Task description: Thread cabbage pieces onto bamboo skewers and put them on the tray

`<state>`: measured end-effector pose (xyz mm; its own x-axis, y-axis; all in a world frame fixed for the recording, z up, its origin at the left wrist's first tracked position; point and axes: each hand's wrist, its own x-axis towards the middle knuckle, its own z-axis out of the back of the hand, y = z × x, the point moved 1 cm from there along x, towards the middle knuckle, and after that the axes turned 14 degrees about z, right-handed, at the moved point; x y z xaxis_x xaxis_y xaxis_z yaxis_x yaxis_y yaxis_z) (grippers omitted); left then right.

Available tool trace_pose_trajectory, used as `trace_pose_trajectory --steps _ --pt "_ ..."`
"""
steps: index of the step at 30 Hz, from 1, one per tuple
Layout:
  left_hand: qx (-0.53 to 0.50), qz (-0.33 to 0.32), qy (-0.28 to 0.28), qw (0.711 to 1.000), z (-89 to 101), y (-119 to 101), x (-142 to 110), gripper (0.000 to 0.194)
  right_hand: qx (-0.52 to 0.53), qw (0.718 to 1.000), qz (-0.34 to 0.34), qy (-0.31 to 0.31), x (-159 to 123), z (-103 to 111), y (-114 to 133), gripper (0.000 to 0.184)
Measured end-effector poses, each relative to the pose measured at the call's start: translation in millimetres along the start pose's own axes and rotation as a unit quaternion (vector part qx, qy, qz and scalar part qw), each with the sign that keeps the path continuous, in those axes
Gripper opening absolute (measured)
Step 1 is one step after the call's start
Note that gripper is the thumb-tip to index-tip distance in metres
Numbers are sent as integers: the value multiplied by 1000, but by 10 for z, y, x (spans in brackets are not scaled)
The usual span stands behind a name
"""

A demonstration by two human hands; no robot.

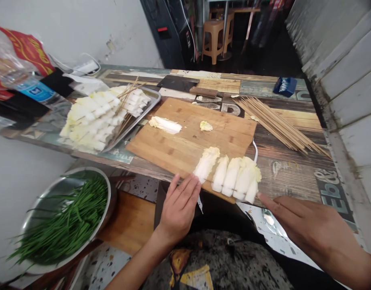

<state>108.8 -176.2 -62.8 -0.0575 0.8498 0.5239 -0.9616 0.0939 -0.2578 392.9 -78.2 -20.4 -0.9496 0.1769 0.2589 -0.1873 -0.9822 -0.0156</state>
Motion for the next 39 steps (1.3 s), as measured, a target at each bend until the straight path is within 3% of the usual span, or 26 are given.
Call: trace_pose_trajectory --steps 9,17,25,39 --pt "-9 -8 -4 1000 8 10 32 34 46 999 -22 11 -11 -57 -5 45" --pt "-4 -4 -25 1000 61 -19 110 28 94 994 -41 -23 -5 -173 7 41" --pt "-22 -21 -9 999 66 15 127 29 91 996 -21 -8 -58 -251 -14 46" --pt "-3 4 -26 1000 94 -7 134 26 91 996 -6 24 48 -70 35 45"
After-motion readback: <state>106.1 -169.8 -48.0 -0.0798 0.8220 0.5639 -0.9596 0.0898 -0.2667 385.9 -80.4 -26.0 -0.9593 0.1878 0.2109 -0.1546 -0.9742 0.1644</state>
